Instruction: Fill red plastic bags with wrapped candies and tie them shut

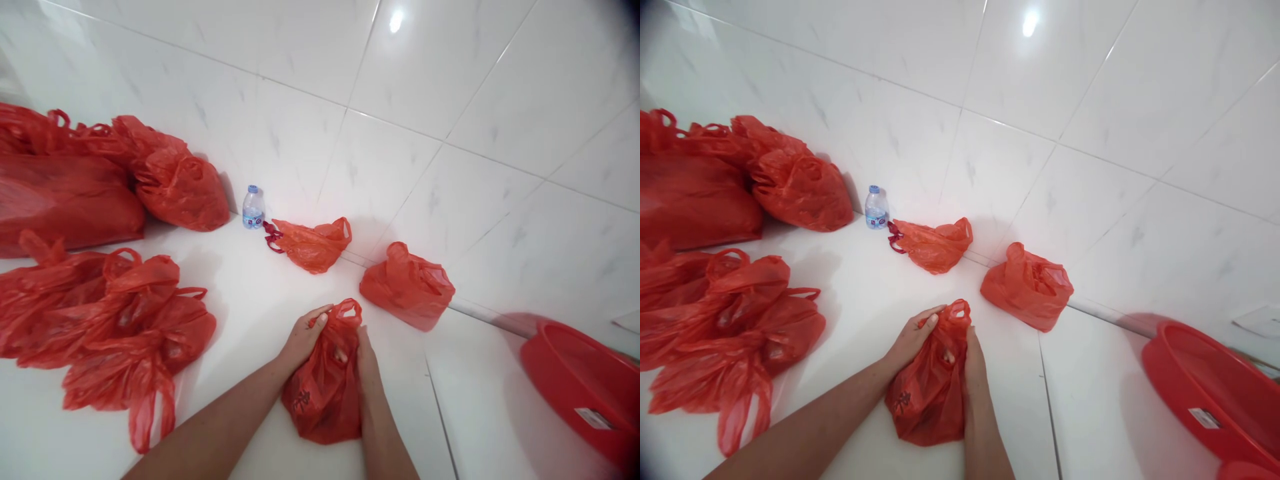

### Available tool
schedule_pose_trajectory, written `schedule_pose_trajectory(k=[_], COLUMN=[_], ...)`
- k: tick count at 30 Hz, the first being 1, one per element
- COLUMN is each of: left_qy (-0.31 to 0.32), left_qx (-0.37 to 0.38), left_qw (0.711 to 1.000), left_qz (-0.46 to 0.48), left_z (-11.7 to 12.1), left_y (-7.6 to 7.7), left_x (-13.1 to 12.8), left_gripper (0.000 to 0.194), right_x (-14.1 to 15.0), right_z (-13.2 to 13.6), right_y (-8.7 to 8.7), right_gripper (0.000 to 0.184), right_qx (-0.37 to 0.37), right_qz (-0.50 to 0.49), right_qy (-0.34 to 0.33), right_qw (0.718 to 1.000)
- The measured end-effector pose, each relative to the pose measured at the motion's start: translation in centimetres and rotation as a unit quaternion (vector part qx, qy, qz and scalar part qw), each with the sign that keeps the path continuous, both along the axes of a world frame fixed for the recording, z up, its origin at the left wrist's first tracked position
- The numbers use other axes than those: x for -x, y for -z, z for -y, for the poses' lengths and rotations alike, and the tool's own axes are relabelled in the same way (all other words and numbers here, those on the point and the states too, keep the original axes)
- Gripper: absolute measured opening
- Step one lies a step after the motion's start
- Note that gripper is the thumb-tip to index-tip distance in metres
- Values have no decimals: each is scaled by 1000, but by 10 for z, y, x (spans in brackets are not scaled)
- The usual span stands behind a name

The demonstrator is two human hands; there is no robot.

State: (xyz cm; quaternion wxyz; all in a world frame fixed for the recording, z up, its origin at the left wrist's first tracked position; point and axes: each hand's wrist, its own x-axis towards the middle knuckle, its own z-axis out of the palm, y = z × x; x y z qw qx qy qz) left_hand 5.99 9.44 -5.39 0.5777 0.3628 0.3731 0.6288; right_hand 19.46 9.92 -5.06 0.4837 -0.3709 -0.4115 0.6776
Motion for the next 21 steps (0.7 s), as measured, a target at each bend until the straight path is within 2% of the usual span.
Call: schedule_pose_trajectory(k=[2,3,8,10,13,18,21], left_qy=[-11,-12,-11,-17,-25,-31,-22], left_qx=[-6,-8,-13,-6,4,-12,-19], left_qw=[999,998,997,998,998,996,996], left_qz=[-39,-58,-72,-59,-58,-84,-80], left_z=[-1,-2,-3,-2,-2,-2,-3], left_y=[2,4,6,6,4,5,12], left_x=[0,0,0,0,1,-2,-5], left_gripper=[43,43,42,40,35,24,29], right_x=[0,-1,-5,-5,-4,-5,-7], right_z=[4,4,0,-2,-5,-9,-11], right_y=[-6,-8,-11,-8,-2,9,10], right_gripper=[55,53,24,21,35,24,19], right_qx=[25,28,-46,-63,-99,-145,-144], right_qz=[-22,-17,78,92,170,322,355], right_qy=[-11,-19,-44,-38,6,144,153], right_qw=[999,999,995,993,980,924,911])
